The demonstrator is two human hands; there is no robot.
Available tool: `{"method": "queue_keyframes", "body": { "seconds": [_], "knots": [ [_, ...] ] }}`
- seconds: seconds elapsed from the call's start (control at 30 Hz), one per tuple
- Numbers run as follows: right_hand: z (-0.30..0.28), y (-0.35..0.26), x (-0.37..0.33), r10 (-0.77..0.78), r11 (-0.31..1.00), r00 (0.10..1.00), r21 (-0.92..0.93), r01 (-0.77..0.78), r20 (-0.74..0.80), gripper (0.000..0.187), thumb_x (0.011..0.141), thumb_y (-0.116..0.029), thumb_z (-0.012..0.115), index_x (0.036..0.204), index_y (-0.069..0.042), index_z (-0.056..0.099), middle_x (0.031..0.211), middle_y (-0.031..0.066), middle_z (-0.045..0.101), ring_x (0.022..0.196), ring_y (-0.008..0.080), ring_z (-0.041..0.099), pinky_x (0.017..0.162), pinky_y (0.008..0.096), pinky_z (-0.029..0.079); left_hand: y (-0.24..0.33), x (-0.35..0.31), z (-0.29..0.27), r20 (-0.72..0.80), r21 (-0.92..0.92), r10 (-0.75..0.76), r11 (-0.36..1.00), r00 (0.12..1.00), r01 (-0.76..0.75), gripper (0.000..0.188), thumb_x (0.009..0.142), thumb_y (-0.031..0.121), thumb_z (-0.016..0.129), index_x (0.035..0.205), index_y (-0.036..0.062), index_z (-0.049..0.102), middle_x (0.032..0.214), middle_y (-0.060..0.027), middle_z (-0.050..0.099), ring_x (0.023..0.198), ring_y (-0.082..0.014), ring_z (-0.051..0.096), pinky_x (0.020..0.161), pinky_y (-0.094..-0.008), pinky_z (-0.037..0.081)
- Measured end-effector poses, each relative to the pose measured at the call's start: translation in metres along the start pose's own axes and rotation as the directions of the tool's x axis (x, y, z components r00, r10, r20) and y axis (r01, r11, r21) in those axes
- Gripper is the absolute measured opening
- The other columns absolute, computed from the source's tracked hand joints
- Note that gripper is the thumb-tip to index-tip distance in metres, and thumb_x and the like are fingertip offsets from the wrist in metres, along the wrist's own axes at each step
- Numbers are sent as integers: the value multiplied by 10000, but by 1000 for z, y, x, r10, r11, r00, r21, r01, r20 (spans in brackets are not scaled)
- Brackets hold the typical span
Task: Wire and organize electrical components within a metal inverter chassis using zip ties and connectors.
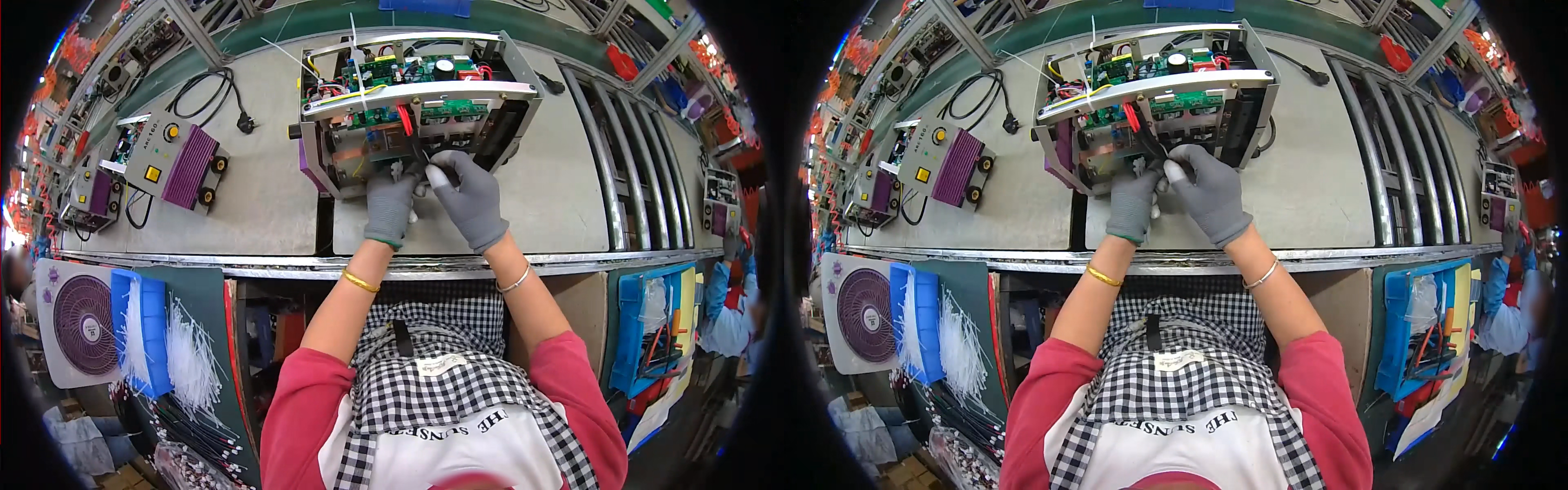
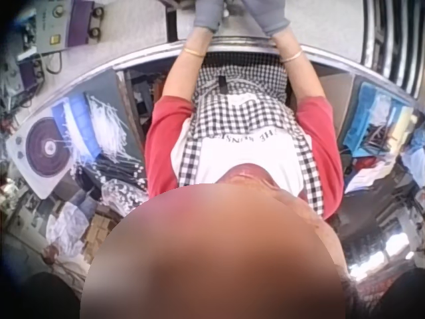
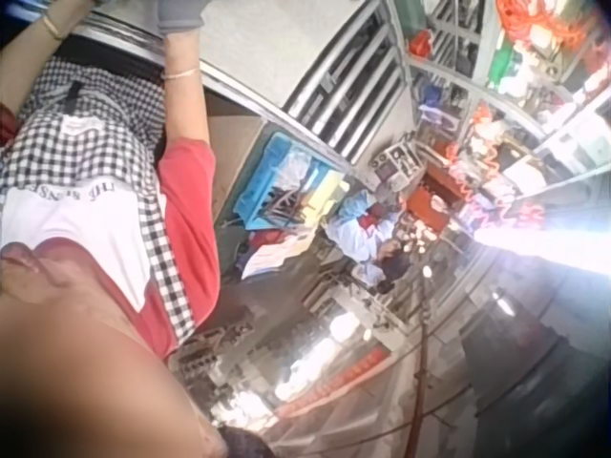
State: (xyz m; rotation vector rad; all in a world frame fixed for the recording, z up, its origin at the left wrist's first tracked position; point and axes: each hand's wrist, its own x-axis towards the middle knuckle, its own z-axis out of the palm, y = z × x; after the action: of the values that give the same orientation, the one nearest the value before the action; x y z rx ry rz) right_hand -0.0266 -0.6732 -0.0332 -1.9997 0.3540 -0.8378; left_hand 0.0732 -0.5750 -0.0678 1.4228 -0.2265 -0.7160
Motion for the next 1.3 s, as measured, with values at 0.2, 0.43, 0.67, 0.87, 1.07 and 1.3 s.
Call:
{"method": "queue_keyframes", "body": {
  "seconds": [0.2, 0.43, 0.67, 0.87, 1.07, 1.3],
  "knots": [
    [0, -1, 2, -8, 1000, 1000, 14, 8, -25, 158, 901, -122, 687, 1022, -28, 646, 825, 54, 668, 712, 99, 640, 659, 257, 512, 0, -6, 1, -8, -81, -16, 997, 1000, 16, 154, 868, 200, 642, 897, 50, 662, 622, -11, 590, 408, -101, 462, 345, -263, 379],
    [-4, 1, 9, -20, 993, 999, -118, 14, -43, 171, 897, -142, 693, 1019, -31, 649, 788, 57, 656, 652, 97, 583, 624, 266, 487, -1, -22, 5, -187, 73, 190, 981, 964, -180, 170, 897, 170, 613, 939, 6, 628, 650, -34, 612, 460, -102, 533, 367, -268, 399],
    [1, 7, 11, -47, 991, 995, -128, 36, -85, 177, 891, -147, 701, 1015, -31, 651, 760, 31, 648, 649, 73, 559, 620, 252, 479, -3, -14, 17, -189, 129, 421, 906, 887, -403, 222, 893, 175, 662, 999, -17, 633, 677, -49, 625, 519, -117, 557, 487, -292, 441],
    [1, -2, 6, -32, 988, 996, -153, 19, -80, 161, 892, -134, 697, 1013, -36, 656, 771, 24, 653, 653, 66, 556, 624, 247, 479, -22, 5, 22, -302, 101, 352, 936, 886, -337, 225, 874, 207, 681, 945, -5, 659, 696, -85, 650, 591, -193, 607, 559, -354, 468],
    [11, 0, -2, -120, 969, 989, -226, 97, -91, 152, 879, -115, 707, 1005, -40, 667, 775, 57, 663, 643, 107, 600, 627, 252, 500, -24, 6, 13, -231, 360, 503, 839, 833, -407, 265, 878, 259, 670, 928, -1, 654, 741, -205, 640, 627, -358, 610, 593, -406, 480],
    [16, 15, 4, -230, 947, 967, -253, 197, -110, 161, 862, -108, 709, 1002, -38, 673, 883, 100, 695, 682, 211, 671, 617, 295, 522, -16, 4, -9, -122, 433, 409, 842, 904, -322, 234, 875, 250, 668, 934, 24, 664, 672, -131, 630, 539, -286, 580, 514, -368, 461]
  ]
}}
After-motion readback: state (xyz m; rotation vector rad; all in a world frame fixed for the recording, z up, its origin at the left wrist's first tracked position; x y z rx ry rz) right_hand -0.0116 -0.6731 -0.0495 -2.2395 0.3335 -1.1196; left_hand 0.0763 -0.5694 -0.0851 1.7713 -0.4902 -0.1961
